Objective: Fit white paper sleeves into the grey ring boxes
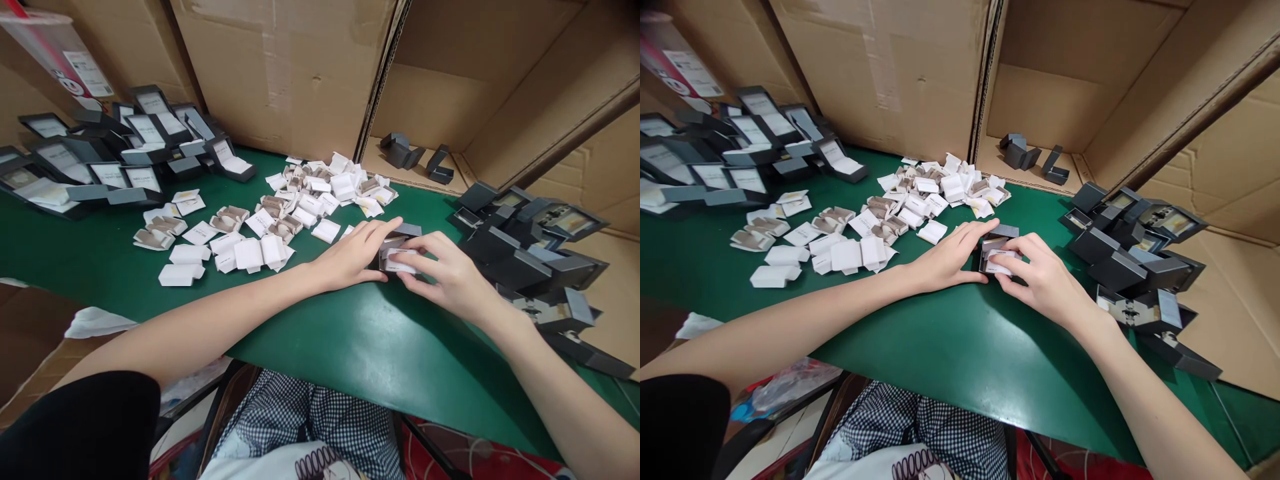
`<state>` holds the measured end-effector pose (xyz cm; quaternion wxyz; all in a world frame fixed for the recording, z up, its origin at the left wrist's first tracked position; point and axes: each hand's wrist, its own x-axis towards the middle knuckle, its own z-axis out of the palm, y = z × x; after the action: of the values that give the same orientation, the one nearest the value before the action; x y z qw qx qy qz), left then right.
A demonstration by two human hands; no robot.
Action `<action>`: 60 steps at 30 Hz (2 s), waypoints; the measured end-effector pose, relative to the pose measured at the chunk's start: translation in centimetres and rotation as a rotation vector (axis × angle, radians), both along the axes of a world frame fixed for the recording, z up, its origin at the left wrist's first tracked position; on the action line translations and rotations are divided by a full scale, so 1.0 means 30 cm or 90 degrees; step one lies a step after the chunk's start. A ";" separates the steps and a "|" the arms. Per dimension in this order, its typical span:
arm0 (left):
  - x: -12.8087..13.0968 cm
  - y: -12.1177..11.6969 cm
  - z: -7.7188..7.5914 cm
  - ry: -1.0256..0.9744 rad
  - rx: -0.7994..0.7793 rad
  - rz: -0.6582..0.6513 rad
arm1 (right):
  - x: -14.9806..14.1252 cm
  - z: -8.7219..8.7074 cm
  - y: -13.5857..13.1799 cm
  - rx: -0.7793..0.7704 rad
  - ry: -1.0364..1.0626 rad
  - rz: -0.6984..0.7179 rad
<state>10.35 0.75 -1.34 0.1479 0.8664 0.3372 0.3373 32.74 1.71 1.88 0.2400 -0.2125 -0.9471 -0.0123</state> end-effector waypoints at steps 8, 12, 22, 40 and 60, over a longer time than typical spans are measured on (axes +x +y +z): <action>0.000 -0.002 0.006 -0.001 0.001 0.009 | 0.000 -0.041 0.008 -0.032 0.037 0.014; -0.003 0.000 0.006 -0.010 -0.007 0.011 | -0.002 -0.066 0.016 -0.010 0.037 0.018; -0.012 0.003 0.015 -0.013 -0.049 0.011 | -0.016 -0.089 -0.002 0.020 0.145 -0.036; 0.014 -0.018 0.045 -0.058 -0.120 0.058 | -0.014 -0.067 -0.010 0.197 0.128 -0.150; 0.036 -0.016 0.058 -0.016 -0.048 0.116 | -0.025 -0.079 0.010 0.076 0.161 -0.109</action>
<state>11.42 0.28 0.41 0.1533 0.8218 0.4251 0.3471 31.99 2.01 -0.49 0.3673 -0.2779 -0.8855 -0.0620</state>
